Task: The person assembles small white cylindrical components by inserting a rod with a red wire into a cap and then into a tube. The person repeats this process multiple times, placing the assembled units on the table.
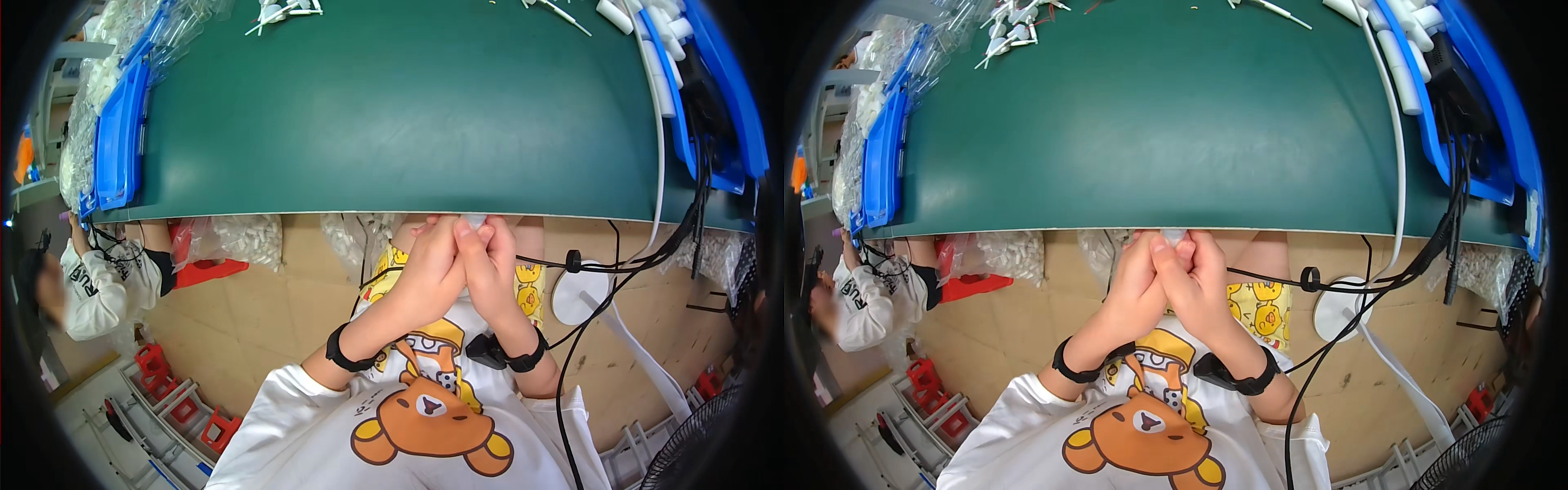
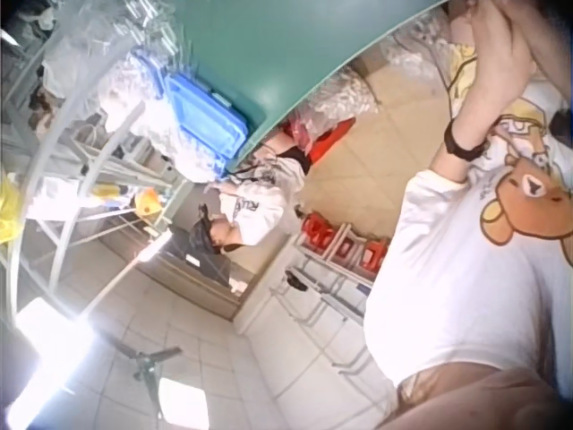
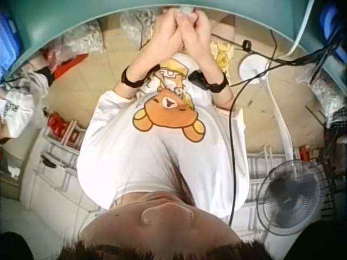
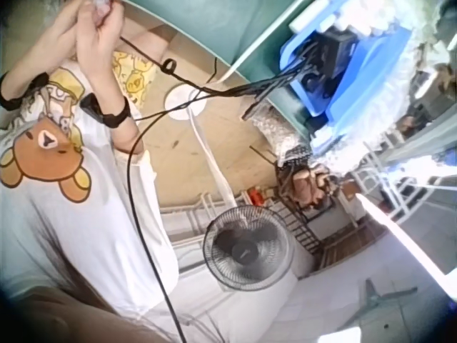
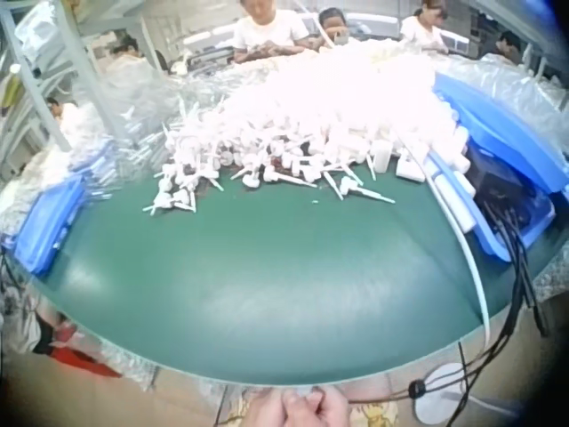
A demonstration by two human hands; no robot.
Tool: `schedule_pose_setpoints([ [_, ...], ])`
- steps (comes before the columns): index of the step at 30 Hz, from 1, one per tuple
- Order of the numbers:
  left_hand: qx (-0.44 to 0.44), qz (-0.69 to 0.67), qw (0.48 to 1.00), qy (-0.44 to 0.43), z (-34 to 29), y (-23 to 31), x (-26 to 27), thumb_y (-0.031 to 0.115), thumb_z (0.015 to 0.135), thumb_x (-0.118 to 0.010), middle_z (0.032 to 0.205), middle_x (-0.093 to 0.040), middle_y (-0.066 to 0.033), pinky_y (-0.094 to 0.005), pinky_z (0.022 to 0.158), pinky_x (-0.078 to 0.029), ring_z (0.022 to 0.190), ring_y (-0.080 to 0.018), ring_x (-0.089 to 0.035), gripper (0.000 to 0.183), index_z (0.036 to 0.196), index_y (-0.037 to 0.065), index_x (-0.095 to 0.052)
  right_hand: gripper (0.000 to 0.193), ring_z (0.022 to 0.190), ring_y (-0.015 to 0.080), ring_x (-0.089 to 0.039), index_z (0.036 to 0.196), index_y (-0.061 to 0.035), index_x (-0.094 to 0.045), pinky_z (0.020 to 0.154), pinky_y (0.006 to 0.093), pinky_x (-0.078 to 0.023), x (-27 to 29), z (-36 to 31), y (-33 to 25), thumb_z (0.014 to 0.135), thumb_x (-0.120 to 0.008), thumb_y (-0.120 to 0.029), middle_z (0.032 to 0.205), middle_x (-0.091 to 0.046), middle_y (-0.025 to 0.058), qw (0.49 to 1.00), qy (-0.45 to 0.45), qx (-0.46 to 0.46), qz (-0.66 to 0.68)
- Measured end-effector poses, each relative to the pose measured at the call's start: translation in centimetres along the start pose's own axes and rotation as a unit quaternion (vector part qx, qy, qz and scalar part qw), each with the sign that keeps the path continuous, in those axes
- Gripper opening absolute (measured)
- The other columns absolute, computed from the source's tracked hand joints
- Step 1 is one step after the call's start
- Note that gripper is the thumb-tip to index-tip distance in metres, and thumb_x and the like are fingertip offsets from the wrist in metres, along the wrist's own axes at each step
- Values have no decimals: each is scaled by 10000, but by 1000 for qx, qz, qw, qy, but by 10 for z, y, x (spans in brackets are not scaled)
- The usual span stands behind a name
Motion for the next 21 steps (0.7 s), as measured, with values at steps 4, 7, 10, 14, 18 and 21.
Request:
schedule_pose_setpoints([
  [4, 6, -61, 998, 2, -11, 18, 1, 207, 969, -463, 887, -568, -126, -366, 750, -434, 787, -267, -562, 233, 1092, 10, -467, 386, 983, 138, -574, 1221, 8, -450, 849, 271, -473, -7, -14, -1, 875, -604, -73, 1080, -593, 104, 997, -33, -70, -25],
  [7, 21, -109, 994, -25, -27, 16, -2, 194, 975, -450, 908, -562, -104, -339, 751, -440, 797, -214, -559, 231, 1110, 6, -452, 482, 1026, 122, -546, 1284, -29, -404, 860, 255, -461, -13, -28, -5, 861, -630, -81, 1142, -556, 97, 994, -77, -65, -33],
  [10, 80, -225, 970, -37, -38, 16, 2, 157, 972, -451, 924, -555, -88, -299, 754, -444, 807, -158, -550, 203, 1103, 2, -433, 527, 1017, 105, -533, 1313, -49, -377, 836, 236, -457, -11, -35, -9, 858, -638, -89, 1178, -528, 84, 989, -94, -92, -62],
  [14, 77, -284, 956, -19, -44, 4, 7, 132, 974, -445, 920, -568, -70, -272, 794, -442, 852, -130, -554, 209, 1148, 18, -422, 507, 994, 97, -527, 1315, -43, -372, 818, 225, -444, -15, -37, -12, 877, -619, -104, 1188, -512, 71, 991, -80, -101, -46],
  [18, 159, -317, 934, -42, -44, 0, 7, 155, 981, -440, 951, -566, -57, -269, 805, -440, 875, -114, -544, 229, 1178, 39, -417, 466, 1079, 117, -494, 1312, -25, -367, 900, 257, -413, -19, -43, -1, 913, -575, -143, 1206, -495, 73, 971, -93, -216, 52],
  [21, 153, -345, 925, -39, -44, -2, 4, 179, 987, -433, 972, -541, -42, -256, 776, -436, 868, -97, -521, 202, 1149, 59, -413, 442, 1109, 128, -477, 1304, -11, -367, 941, 286, -394, -20, -42, 5, 934, -543, -178, 1204, -495, 76, 976, -106, -185, 53],
])
Point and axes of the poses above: each hand's wrist, its own z-axis towards the middle knuckle, its own x-axis out of the back of the hand, y = z × x, the point moved 8 cm from there along z, towards the middle knuckle
